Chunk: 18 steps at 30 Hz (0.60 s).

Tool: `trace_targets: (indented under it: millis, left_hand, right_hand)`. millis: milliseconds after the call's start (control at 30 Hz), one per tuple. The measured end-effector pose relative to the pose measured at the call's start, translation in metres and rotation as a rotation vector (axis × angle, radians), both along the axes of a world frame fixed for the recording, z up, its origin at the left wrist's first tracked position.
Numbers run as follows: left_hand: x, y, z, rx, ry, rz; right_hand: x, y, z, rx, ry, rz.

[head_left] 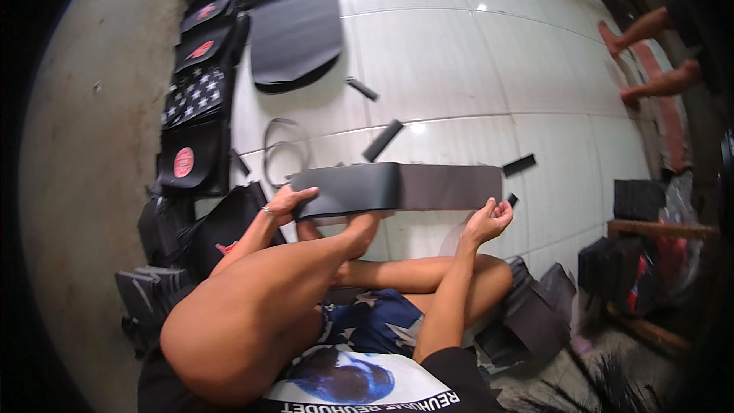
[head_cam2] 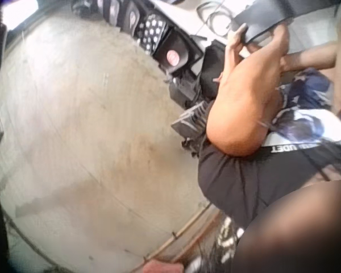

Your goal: The person sits on the floor and assembles black fabric bags by folding and pressing the edges together. They handle multiple bag components and straps, repeatedly folding and smoothing the material to form the bag structure.

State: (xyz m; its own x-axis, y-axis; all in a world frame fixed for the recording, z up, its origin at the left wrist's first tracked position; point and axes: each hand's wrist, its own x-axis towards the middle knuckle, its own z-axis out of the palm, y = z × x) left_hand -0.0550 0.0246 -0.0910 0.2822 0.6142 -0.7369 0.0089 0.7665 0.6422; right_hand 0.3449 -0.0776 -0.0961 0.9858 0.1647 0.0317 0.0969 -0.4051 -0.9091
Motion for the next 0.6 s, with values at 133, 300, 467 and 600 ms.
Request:
trace_targets:
  millis: [133,300,467,600]
  left_hand:
    - [0.005,0.004,0.008,0.001,-0.087,0.035]
    - [-0.024,-0.005,0.018,0.024,-0.077,0.089]
    - [0.004,-0.003,0.016,0.013,-0.029,0.052]
    - [-0.004,-0.004,0.019,0.065,-0.057,0.083]
  right_hand:
    - [-0.103,0.028,0.036,0.038,-0.094,0.707]
    - [-0.195,0.036,0.039,-0.277,-0.307,1.198]
    - [-0.185,0.035,0.019,-0.342,-0.380,1.175]
    - [-0.182,0.036,0.014,-0.218,-0.270,1.142]
